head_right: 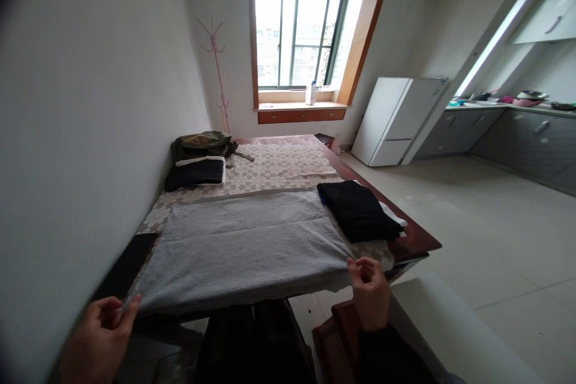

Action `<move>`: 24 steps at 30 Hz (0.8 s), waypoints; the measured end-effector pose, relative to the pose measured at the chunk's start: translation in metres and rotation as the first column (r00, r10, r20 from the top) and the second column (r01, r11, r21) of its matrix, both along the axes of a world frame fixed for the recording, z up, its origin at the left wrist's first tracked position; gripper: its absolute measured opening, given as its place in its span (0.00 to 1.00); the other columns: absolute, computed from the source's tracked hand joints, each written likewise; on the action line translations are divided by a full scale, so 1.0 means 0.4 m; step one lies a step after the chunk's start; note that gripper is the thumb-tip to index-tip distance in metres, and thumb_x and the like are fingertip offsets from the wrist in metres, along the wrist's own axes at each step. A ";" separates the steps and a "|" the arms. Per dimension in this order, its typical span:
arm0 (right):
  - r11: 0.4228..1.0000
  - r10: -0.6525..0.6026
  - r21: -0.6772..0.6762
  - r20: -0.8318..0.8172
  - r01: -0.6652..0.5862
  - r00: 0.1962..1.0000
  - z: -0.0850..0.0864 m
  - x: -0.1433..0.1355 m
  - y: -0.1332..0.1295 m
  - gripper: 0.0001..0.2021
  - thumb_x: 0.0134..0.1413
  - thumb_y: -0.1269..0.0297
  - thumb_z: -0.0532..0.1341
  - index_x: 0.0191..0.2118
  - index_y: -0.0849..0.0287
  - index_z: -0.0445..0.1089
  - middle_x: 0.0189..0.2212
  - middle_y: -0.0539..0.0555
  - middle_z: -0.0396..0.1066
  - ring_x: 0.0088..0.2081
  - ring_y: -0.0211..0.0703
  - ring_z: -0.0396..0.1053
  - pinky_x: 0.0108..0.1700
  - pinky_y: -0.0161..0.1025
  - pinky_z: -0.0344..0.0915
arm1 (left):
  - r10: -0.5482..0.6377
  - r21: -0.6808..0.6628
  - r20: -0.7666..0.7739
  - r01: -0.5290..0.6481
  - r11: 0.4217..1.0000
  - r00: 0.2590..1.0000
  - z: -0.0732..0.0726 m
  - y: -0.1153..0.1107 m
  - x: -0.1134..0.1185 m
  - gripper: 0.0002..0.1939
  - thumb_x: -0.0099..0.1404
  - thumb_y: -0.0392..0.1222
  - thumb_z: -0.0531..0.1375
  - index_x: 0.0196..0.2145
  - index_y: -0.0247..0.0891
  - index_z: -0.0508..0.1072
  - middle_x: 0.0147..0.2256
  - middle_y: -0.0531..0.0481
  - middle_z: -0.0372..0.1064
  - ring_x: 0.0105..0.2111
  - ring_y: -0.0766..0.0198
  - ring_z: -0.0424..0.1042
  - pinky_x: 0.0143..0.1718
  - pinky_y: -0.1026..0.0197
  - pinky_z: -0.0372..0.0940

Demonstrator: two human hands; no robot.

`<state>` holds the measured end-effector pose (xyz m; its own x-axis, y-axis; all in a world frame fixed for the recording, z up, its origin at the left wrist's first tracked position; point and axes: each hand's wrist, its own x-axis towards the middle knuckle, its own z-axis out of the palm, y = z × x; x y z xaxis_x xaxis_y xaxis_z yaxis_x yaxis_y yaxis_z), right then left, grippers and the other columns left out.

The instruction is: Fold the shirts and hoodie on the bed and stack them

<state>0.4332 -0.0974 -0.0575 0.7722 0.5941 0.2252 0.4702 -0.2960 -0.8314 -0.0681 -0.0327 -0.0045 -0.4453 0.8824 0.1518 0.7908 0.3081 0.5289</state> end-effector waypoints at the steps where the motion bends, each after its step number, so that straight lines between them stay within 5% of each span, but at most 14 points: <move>1: 0.996 0.066 0.056 0.030 -0.068 0.997 0.007 -0.050 -0.001 0.20 0.59 0.41 0.59 0.40 0.54 0.67 0.28 0.56 0.75 0.31 0.51 0.73 0.35 0.44 0.70 | -0.056 0.062 -0.024 0.057 0.996 0.998 -0.003 -0.008 0.037 0.20 0.64 0.65 0.54 0.38 0.45 0.66 0.33 0.47 0.75 0.29 0.52 0.74 0.34 0.51 0.68; 3: 0.925 0.369 0.047 0.123 -0.377 0.921 0.023 -0.164 0.014 0.16 0.65 0.46 0.56 0.41 0.52 0.70 0.37 0.58 0.77 0.37 0.52 0.75 0.41 0.45 0.73 | -0.297 0.195 -0.045 0.300 0.934 0.954 -0.014 -0.009 0.122 0.17 0.67 0.60 0.53 0.40 0.45 0.70 0.40 0.45 0.77 0.36 0.53 0.77 0.42 0.51 0.70; 5: 0.733 0.658 -0.002 0.256 -0.681 0.708 0.043 -0.274 0.056 0.13 0.68 0.54 0.54 0.45 0.52 0.73 0.46 0.57 0.77 0.49 0.51 0.74 0.53 0.47 0.71 | -0.566 0.233 -0.111 0.575 0.784 0.817 -0.026 0.018 0.205 0.16 0.71 0.54 0.51 0.44 0.44 0.74 0.48 0.45 0.77 0.51 0.53 0.75 0.57 0.49 0.66; 7: 0.612 0.762 -0.115 0.350 -0.782 0.545 0.062 -0.357 0.117 0.15 0.69 0.58 0.52 0.52 0.51 0.74 0.56 0.56 0.74 0.59 0.50 0.68 0.62 0.49 0.65 | -0.686 0.132 -0.211 0.716 0.685 0.696 -0.036 0.065 0.269 0.19 0.73 0.48 0.49 0.53 0.44 0.74 0.57 0.46 0.74 0.62 0.52 0.66 0.67 0.42 0.55; 11: 0.625 0.774 -0.377 0.411 -0.683 0.481 0.072 -0.419 0.229 0.24 0.70 0.57 0.51 0.67 0.53 0.63 0.69 0.56 0.58 0.70 0.56 0.52 0.69 0.57 0.52 | -0.644 -0.115 -0.366 0.654 0.748 0.672 -0.061 0.146 0.313 0.27 0.73 0.44 0.47 0.66 0.39 0.65 0.68 0.42 0.59 0.69 0.45 0.54 0.68 0.32 0.49; 14: 0.613 0.789 -0.531 0.388 -0.584 0.476 0.049 -0.404 0.257 0.30 0.70 0.48 0.49 0.72 0.51 0.54 0.73 0.54 0.48 0.73 0.62 0.42 0.71 0.65 0.41 | -0.589 -0.143 -0.464 0.600 0.787 0.662 -0.092 0.149 0.288 0.30 0.73 0.47 0.48 0.69 0.40 0.59 0.71 0.44 0.53 0.71 0.42 0.49 0.68 0.29 0.45; 19: 0.588 0.805 -0.594 0.361 -0.549 0.471 0.022 -0.393 0.238 0.31 0.71 0.46 0.45 0.74 0.49 0.47 0.75 0.51 0.40 0.74 0.61 0.37 0.71 0.66 0.33 | -0.565 -0.134 -0.519 0.592 0.795 0.642 -0.116 0.108 0.259 0.31 0.73 0.50 0.48 0.71 0.45 0.55 0.71 0.47 0.51 0.72 0.44 0.45 0.69 0.30 0.41; 24: 0.583 0.811 -0.584 0.376 -0.565 0.449 0.023 -0.459 0.241 0.30 0.72 0.52 0.44 0.74 0.52 0.46 0.75 0.50 0.41 0.75 0.58 0.35 0.72 0.62 0.34 | -0.638 -0.180 -0.473 0.643 0.745 0.607 -0.112 0.126 0.355 0.30 0.73 0.44 0.47 0.71 0.42 0.57 0.72 0.49 0.50 0.72 0.44 0.47 0.70 0.34 0.44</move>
